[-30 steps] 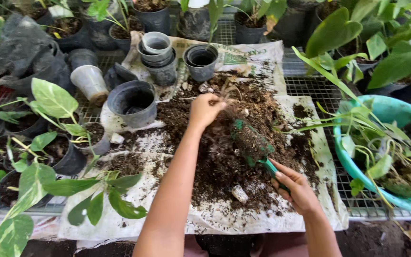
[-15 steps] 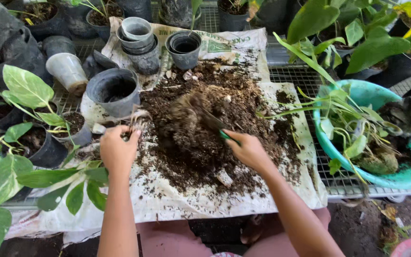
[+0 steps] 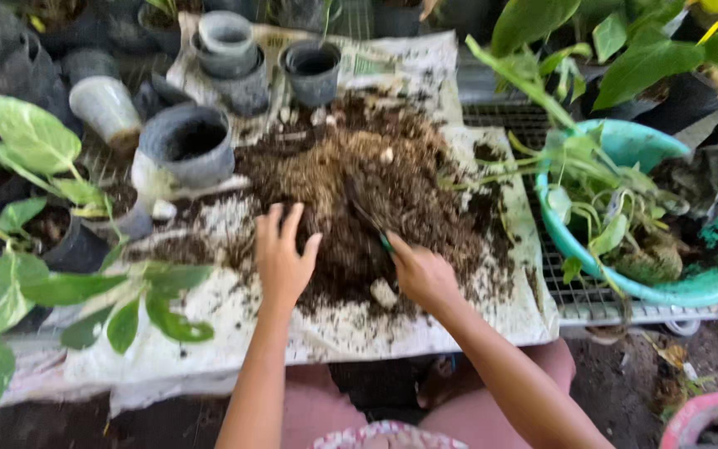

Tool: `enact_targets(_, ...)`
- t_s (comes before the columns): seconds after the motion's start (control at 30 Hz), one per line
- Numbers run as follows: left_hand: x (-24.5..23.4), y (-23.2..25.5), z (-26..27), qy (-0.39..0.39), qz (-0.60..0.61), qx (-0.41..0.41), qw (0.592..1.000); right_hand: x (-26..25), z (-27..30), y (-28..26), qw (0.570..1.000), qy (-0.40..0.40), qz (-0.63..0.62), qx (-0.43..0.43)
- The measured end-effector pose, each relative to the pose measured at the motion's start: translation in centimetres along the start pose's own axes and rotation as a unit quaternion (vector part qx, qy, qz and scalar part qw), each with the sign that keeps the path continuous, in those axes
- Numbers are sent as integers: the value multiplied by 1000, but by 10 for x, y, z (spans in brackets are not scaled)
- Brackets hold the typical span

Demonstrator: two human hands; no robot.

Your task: The person pots a plant by hand and using a trowel, handling the plant, soil, and a plastic pot on a work surface among other plants.

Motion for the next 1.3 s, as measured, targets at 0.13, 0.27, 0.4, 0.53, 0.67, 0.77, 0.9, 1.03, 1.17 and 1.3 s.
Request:
enact_targets(0.13, 10, 5, 7, -16, -6, -107, 994, -1, -15, 16, 997, -43, -27, 58)
enact_targets(0.27, 51, 23, 29, -54, -79, 75, 993, -67, 14, 32, 947, -57, -301, 96)
enact_targets(0.4, 99, -26, 52, -119, -110, 20, 987, -104, 56, 38, 983, 23, -180, -3)
enact_targets(0.53, 106, -49, 51, -117, -79, 5, 990, -40, 79, 34, 982, -71, -170, 43)
enact_targets(0.67, 103, -59, 53, -103, -76, -31, 991, 17, 37, 14, 1000, 10, 11, -3)
enact_targets(0.77, 90, -56, 58, -72, -69, -29, 995, 19, 23, 12, 998, 58, -18, -1)
enact_targets(0.9, 68, -47, 53, -6, -54, -11, 998, -10, 49, 31, 997, 19, -63, 51)
enact_targets(1.03, 16, -23, 33, 83, 36, -14, 996, -44, 82, 34, 987, -33, -126, 100)
enact_targets(1.17, 12, -43, 18, 25, 84, -161, 983, -64, 75, 17, 986, -38, -131, 90)
enact_targets(1.3, 46, -95, 23, 28, 68, -187, 980, -58, 36, -48, 982, -69, -173, 28)
Point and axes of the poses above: each hand's wrist, its own z-axis away from the middle knuckle, its own x-axis out of the palm, y = z × x, the point moved 5 cm from there along -z, towards the middle knuckle, and after that the axes turned 10 degrees about z, right-handed, at the moved point
